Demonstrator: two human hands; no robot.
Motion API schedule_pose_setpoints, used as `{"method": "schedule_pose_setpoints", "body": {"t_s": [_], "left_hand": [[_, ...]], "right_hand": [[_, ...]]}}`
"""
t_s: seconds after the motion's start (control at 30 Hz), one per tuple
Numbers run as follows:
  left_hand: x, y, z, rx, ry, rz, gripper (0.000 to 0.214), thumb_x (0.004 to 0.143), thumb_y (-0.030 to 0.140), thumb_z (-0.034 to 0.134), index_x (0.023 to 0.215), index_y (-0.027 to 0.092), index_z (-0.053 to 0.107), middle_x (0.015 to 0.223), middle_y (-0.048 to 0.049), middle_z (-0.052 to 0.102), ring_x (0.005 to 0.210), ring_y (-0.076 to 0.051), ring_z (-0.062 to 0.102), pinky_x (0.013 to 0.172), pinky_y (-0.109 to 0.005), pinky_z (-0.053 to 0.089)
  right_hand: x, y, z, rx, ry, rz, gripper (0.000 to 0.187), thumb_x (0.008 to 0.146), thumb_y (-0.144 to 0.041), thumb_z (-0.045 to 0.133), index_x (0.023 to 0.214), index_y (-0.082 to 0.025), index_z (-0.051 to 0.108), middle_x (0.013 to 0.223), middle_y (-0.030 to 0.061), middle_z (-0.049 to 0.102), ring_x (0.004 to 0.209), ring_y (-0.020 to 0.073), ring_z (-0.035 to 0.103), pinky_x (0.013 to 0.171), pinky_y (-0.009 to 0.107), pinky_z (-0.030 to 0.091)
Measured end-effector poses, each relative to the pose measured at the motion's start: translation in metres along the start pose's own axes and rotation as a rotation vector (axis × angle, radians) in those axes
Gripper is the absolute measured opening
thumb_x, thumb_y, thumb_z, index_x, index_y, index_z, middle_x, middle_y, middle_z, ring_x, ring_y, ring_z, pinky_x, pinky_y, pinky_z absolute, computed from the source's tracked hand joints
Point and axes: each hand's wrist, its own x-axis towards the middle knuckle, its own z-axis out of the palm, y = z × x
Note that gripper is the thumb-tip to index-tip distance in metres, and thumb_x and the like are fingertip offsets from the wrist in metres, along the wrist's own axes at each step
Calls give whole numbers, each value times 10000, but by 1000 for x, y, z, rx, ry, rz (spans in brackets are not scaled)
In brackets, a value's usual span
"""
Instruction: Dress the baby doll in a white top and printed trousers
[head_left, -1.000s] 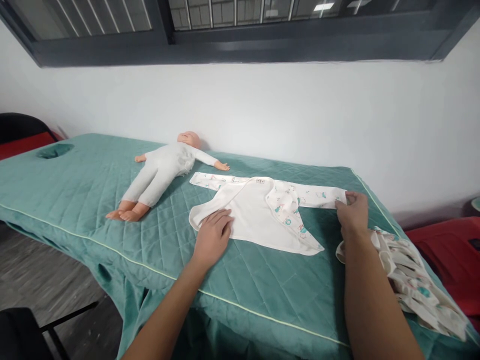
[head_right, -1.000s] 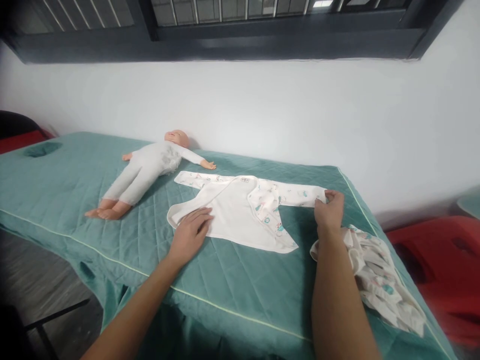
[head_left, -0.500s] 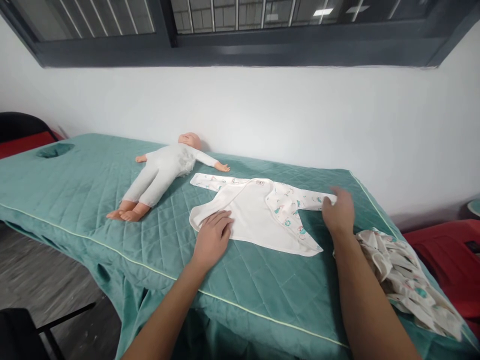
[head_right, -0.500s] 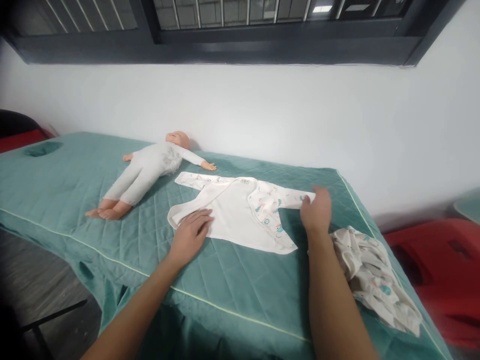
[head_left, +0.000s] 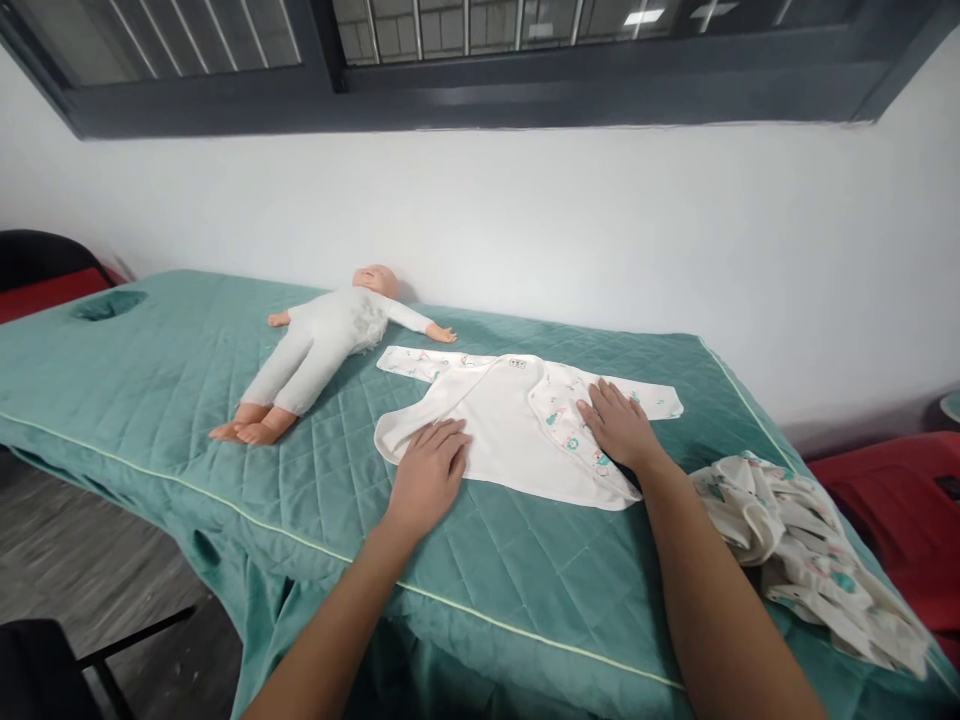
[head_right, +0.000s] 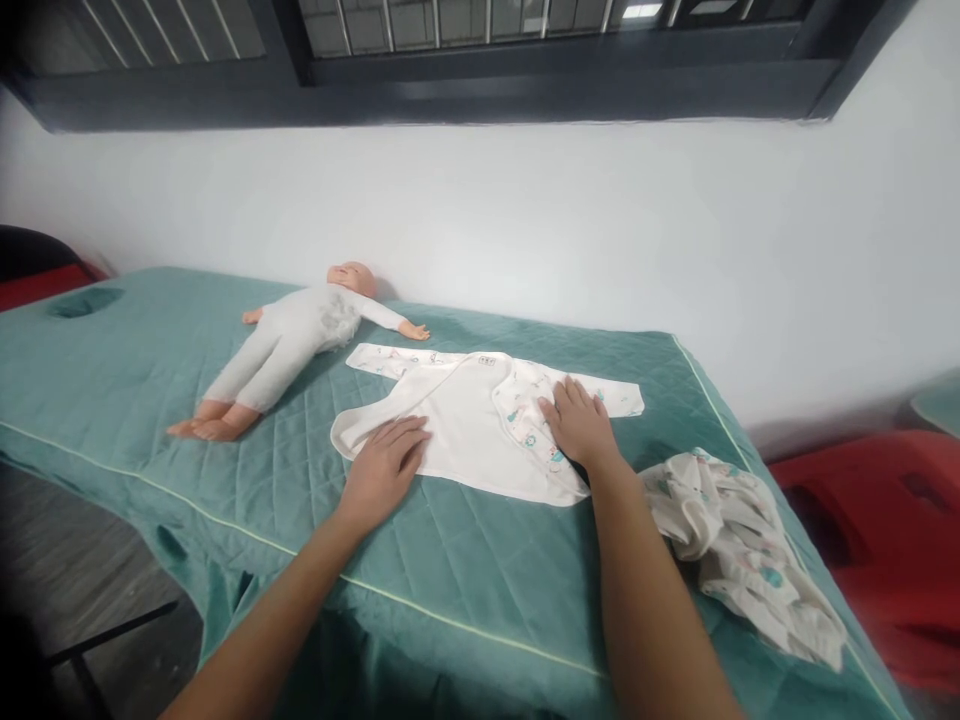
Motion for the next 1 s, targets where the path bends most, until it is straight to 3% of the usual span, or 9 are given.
{"method": "schedule_pose_setpoints", "body": {"t_s": [0.2, 0.37, 0.5, 0.67, 0.77, 0.87, 1.0], "left_hand": [[19, 45, 17, 27, -173, 81, 331, 1005, 311, 415, 1259, 223, 610, 1454, -61, 566, 1387, -243, 464, 1209, -512, 295], [53, 83, 45, -71, -299, 123, 472, 1019, 362, 357, 1453, 211, 461, 1561, -82, 443, 1465, -257, 360, 1224, -501, 254], [81, 99, 61, -240, -343, 122, 566, 1009, 348, 364, 1553, 206, 304, 1578, -96, 413, 1470, -257, 356, 1220, -503, 252], [96, 114, 72, -576, -317, 70, 644, 964, 263, 414, 1578, 190, 235, 1525, -132, 480, 1358, -283, 505, 1118, -474, 419], [94, 118, 77, -807, -205, 10, 595, 925, 182, 443, 1515, 206, 363, 1543, -105, 460, 1385, -246, 481, 1162, -426, 389], [92, 116, 81, -980, -72, -56, 473, 914, 126, 431, 1376, 200, 497, 1430, -102, 567, 1299, -204, 562, 1138, -389, 420], [93, 111, 82, -1099, -37, -109, 343, 914, 112, 445, 1233, 180, 554, 1287, -109, 644, 1195, -192, 625, 1075, -371, 468]], "right_hand": [[8, 2, -1, 287, 59, 51, 538, 967, -448, 407, 1391, -148, 546, 1551, 163, 437, 1466, 305, 356, 1204, 540, 252], [5, -5, -11, 734, 296, 69, 408, 884, -439, 547, 1188, -195, 670, 1307, 118, 663, 1239, 267, 590, 1110, 459, 412], [1, -16, -20, 1001, 268, 100, 361, 832, -496, 631, 1018, -196, 706, 1066, 83, 743, 1007, 242, 670, 977, 426, 491], [0, -21, -26, 1027, 265, 147, 357, 823, -526, 633, 934, -197, 716, 987, 64, 751, 971, 240, 660, 947, 391, 478], [0, -19, -29, 956, 216, 150, 378, 851, -545, 578, 903, -200, 723, 959, 57, 747, 957, 243, 645, 916, 378, 471], [0, -20, -30, 894, 145, 111, 376, 857, -538, 560, 873, -199, 720, 944, 55, 740, 946, 238, 637, 907, 366, 457], [-1, -23, -29, 907, 10, 57, 344, 792, -526, 646, 873, -196, 701, 861, 26, 723, 854, 214, 637, 811, 328, 469]]}}
